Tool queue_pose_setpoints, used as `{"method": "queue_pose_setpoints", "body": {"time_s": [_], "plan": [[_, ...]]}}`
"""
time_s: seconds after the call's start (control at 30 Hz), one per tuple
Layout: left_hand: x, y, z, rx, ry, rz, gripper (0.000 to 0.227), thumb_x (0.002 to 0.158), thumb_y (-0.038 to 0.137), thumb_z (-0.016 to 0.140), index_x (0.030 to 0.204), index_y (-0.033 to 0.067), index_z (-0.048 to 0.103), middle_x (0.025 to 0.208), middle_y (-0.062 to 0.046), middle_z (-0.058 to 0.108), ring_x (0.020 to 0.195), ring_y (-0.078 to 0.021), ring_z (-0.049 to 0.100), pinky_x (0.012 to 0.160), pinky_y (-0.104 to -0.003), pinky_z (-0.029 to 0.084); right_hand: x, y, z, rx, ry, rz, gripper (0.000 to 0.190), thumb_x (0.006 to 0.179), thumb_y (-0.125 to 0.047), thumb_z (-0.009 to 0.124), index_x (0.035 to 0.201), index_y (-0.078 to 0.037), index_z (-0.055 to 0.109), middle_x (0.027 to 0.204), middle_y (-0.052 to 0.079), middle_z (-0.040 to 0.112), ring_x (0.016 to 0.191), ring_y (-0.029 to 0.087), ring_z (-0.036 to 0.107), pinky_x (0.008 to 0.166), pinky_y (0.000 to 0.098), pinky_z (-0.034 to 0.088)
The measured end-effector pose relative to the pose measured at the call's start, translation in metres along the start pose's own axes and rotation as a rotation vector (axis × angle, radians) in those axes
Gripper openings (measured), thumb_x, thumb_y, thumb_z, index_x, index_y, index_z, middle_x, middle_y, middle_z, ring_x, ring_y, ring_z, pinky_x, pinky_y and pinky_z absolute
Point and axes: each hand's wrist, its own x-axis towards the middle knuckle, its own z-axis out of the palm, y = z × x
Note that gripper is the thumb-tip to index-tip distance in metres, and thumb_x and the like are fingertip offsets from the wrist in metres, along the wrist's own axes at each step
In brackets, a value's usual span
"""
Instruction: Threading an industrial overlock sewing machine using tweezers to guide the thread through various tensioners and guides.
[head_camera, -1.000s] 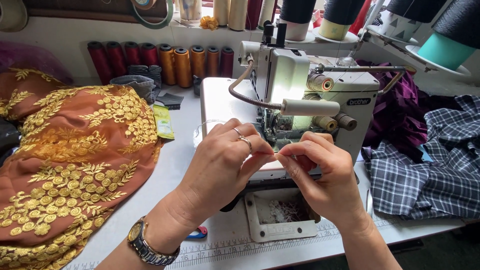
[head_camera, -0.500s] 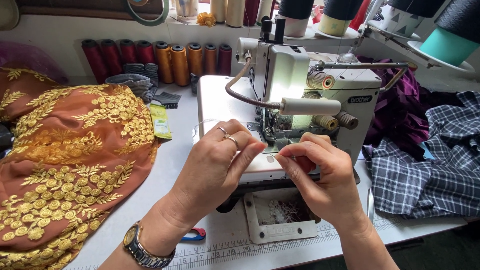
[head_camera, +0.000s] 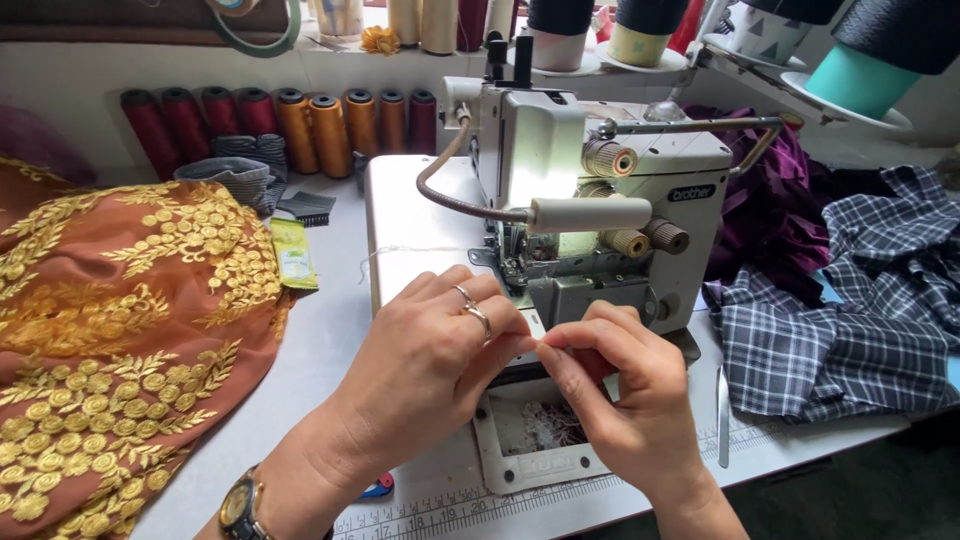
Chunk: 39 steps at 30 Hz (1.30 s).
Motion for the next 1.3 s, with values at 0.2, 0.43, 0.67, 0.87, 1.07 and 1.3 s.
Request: {"method": "queue_pose_setpoints", "body": {"time_s": [0.2,0.43,0.67,0.87,1.07,1.3], "plan": [[0.012,-0.012,0.001,-0.081,-0.078,-0.175,0.007,0.089,0.017,0.062,0.086,0.0117,0.063,0.083,-0.002,0.065,0.081,-0.0225,0.061,0.067,-0.035,0.047,0.008,0.002,0.004,0.153,0.051,-0.055,0.008,0.091,-0.004,0.061,0.096,-0.003,0.066,0.087,0.006,0.055,0.077,0.015,0.056,0.069,0.0234,0.048],[0.025,-0.02,0.002,-0.112,-0.147,-0.575,0.021,0.087,0.021,0.065,0.069,0.0102,0.065,0.07,0.002,0.066,0.061,-0.0146,0.054,0.061,-0.029,0.04,-0.021,0.042,-0.068,-0.188,0.328,0.14,0.012,0.095,-0.012,0.057,0.098,-0.004,0.066,0.098,0.008,0.062,0.094,0.018,0.061,0.084,0.0262,0.051],[0.034,-0.015,-0.002,-0.144,-0.238,-0.845,0.024,0.086,0.026,0.067,0.068,0.0111,0.07,0.07,0.004,0.069,0.062,-0.0123,0.051,0.066,-0.026,0.039,-0.073,0.107,-0.097,-0.829,-0.288,0.952,0.034,0.088,-0.045,0.061,0.097,-0.012,0.063,0.098,0.002,0.062,0.086,0.019,0.063,0.074,0.0376,0.049],[0.031,-0.024,-0.003,-0.22,-0.242,-0.764,0.018,0.085,0.027,0.066,0.074,0.0145,0.073,0.075,0.005,0.069,0.068,-0.0085,0.058,0.069,-0.024,0.043,-0.067,0.106,-0.086,-0.936,-0.266,1.131,0.022,0.088,-0.033,0.058,0.096,-0.013,0.064,0.104,0.003,0.065,0.096,0.026,0.064,0.076,0.0448,0.052],[0.035,-0.024,-0.01,-0.277,-0.283,-0.812,0.015,0.083,0.025,0.071,0.073,0.0154,0.074,0.071,0.006,0.064,0.062,-0.0059,0.053,0.063,-0.023,0.041,-0.073,0.107,-0.093,-0.81,-0.141,1.235,0.023,0.086,-0.024,0.061,0.107,-0.015,0.062,0.101,0.003,0.073,0.09,0.024,0.068,0.084,0.0398,0.051],[0.041,-0.029,-0.011,-0.317,-0.314,-0.827,0.018,0.083,0.03,0.071,0.073,0.0163,0.075,0.059,0.005,0.061,0.061,-0.0065,0.052,0.064,-0.023,0.041,-0.07,0.092,-0.098,-0.359,0.073,1.377,0.025,0.101,-0.011,0.05,0.118,-0.008,0.067,0.112,0.012,0.065,0.099,0.025,0.058,0.088,0.0371,0.044]]}}
